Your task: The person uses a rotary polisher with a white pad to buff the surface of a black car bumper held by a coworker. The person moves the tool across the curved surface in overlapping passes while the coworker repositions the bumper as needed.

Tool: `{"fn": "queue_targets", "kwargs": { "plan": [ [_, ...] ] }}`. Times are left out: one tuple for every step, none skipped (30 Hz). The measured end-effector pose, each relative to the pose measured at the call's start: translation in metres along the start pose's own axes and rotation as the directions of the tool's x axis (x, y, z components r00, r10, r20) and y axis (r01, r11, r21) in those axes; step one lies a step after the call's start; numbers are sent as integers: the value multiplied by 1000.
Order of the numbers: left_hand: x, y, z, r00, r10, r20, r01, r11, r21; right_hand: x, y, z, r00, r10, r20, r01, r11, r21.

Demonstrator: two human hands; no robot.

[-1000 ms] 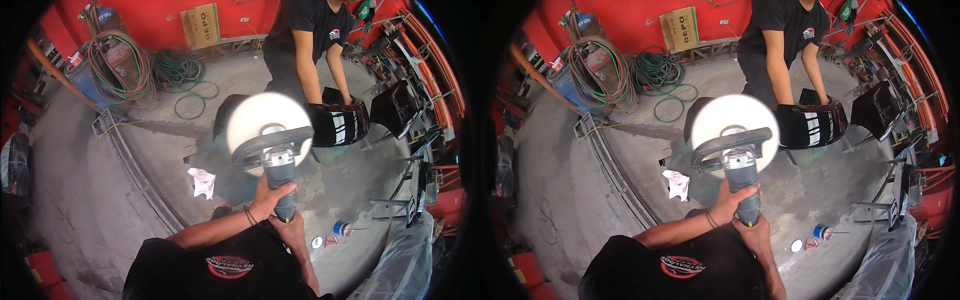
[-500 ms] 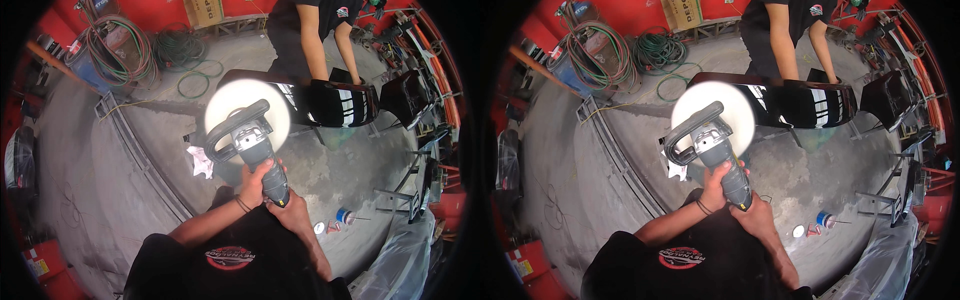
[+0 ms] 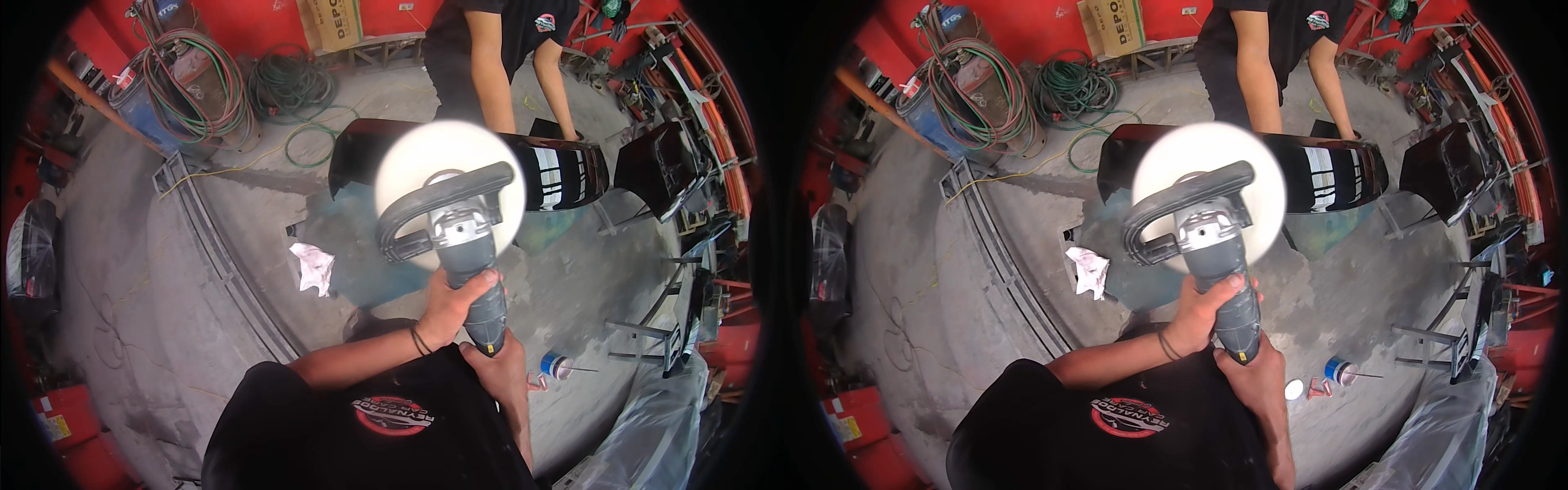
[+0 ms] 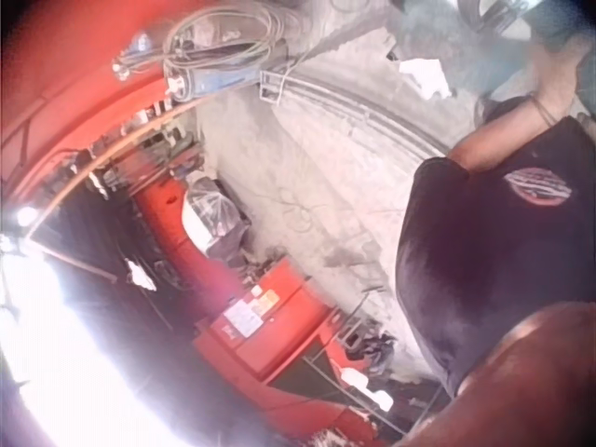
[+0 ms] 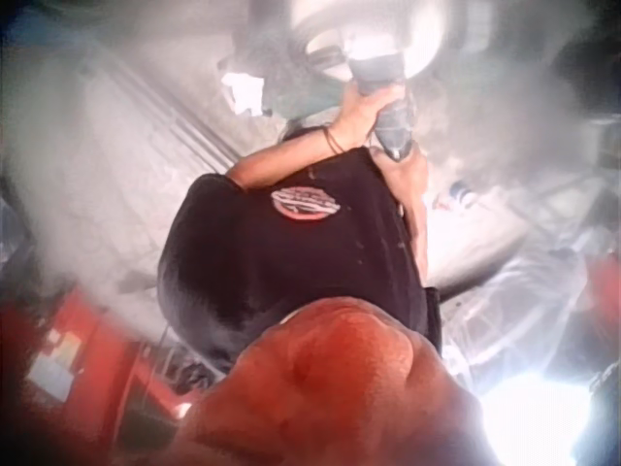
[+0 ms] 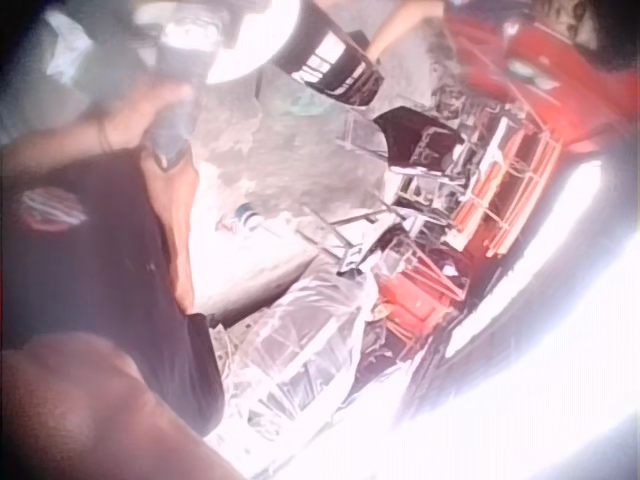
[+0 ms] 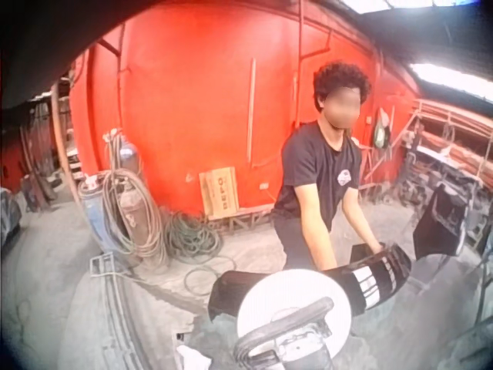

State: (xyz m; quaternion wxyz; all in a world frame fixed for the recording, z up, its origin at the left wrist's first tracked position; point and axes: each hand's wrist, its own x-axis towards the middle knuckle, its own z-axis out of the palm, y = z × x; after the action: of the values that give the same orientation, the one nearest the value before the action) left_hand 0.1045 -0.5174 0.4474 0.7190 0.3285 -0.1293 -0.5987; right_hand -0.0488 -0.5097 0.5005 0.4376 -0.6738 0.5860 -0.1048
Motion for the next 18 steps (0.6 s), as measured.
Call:
{"fn": "queue_targets", "kwargs": {
  "plan": [
    [3,-1,7,1000,-6,15,6,1000,27,-2,1,-6,1000,4,-10,-3,1000,16],
    [8,-4,14,1000,-6,11,5,998,63,-5,3,-11,999,41,-10,-40,997,70],
    [11,-4,21,998,9,63,-15,995,102,-9,5,-17,997,77,-6,-75,989,125],
    [14,-2,29,993,22,114,-38,989,140,-11,6,-22,994,112,0,-110,978,178],
    [17,0,35,986,34,164,-63,983,174,-15,5,-28,987,161,3,-158,964,212],
    [22,2,38,965,-23,261,-27,982,188,-19,2,-35,978,210,7,-205,947,246],
    [25,2,43,960,-15,279,-49,974,221,-22,-4,-40,966,259,12,-252,927,280],
    [28,1,50,955,-12,297,-66,965,253,-26,-10,-42,968,252,-7,-235,909,343],
    [29,2,55,948,-11,317,-84,955,284,-28,-12,-43,968,253,-12,-229,895,383],
    [32,7,59,928,-42,371,-68,958,279,-29,-13,-45,967,253,-19,-222,879,422],
    [34,9,62,925,-51,377,-66,954,292,-32,-12,-47,966,257,-25,-217,861,460],
    [35,10,65,922,-61,383,-64,950,305,-34,-10,-47,971,240,-18,-199,845,496],
    [37,10,67,919,-71,389,-62,946,318,-37,-12,-48,970,240,-30,-194,847,495],
    [36,8,67,916,-71,394,-63,946,317,-40,-14,-48,970,241,-41,-190,848,495],
    [35,7,67,916,-70,396,-60,950,306,-42,-18,-47,969,242,-52,-186,849,494],
    [34,8,66,915,-68,397,-57,954,295,-44,-25,-47,967,250,-58,-195,864,464],
    [31,9,66,914,-73,399,-49,956,289,-48,-28,-47,961,272,-49,-220,862,458],
    [28,11,66,910,-92,403,-24,961,275,-51,-31,-48,955,293,-41,-244,859,451]
  ]
}}
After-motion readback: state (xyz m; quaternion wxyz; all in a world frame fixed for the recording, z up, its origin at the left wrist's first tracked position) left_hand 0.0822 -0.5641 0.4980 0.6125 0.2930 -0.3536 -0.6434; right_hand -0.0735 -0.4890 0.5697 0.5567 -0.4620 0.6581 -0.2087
